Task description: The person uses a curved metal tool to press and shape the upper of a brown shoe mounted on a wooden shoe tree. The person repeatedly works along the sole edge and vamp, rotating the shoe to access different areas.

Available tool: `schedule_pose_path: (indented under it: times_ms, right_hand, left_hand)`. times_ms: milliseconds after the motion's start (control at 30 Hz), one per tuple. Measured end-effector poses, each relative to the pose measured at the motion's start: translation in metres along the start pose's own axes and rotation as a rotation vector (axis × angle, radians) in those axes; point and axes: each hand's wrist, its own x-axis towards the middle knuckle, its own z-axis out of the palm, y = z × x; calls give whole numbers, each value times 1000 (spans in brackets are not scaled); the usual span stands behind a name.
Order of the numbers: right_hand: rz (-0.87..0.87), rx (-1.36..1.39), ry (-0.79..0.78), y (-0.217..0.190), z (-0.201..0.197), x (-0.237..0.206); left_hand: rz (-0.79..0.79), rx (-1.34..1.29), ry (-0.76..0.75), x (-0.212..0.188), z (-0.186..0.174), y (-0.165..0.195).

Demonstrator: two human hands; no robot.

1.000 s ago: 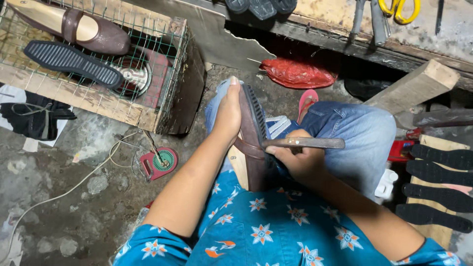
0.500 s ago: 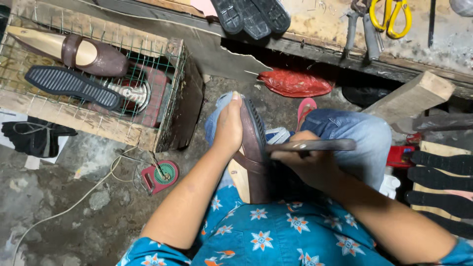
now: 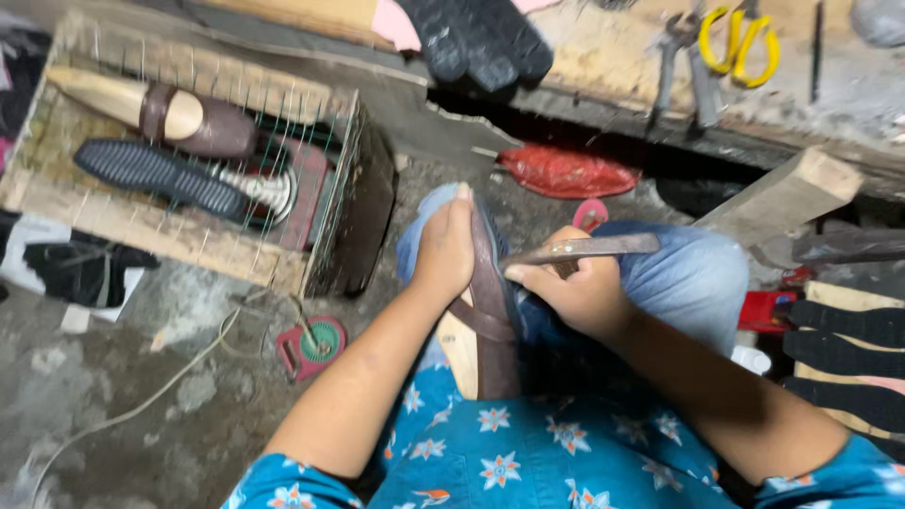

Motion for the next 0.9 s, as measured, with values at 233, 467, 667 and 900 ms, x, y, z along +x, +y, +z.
schedule_pose_path:
  times_ms: [233,467,667,900]
  right_hand:
    - [15,45,27,16,-10,7]
    - [97,70,13,17,-4,-28]
    - [209,15,208,30,12,-29]
    - [292,-23,156,20,11,21]
  left_hand:
    - [82,52,-20,-5,6,16]
    - [-1,7,10,-3,4,7]
    - [-14,23,2,2,5,7]
    - [-38,-13,-41,9,-1,13]
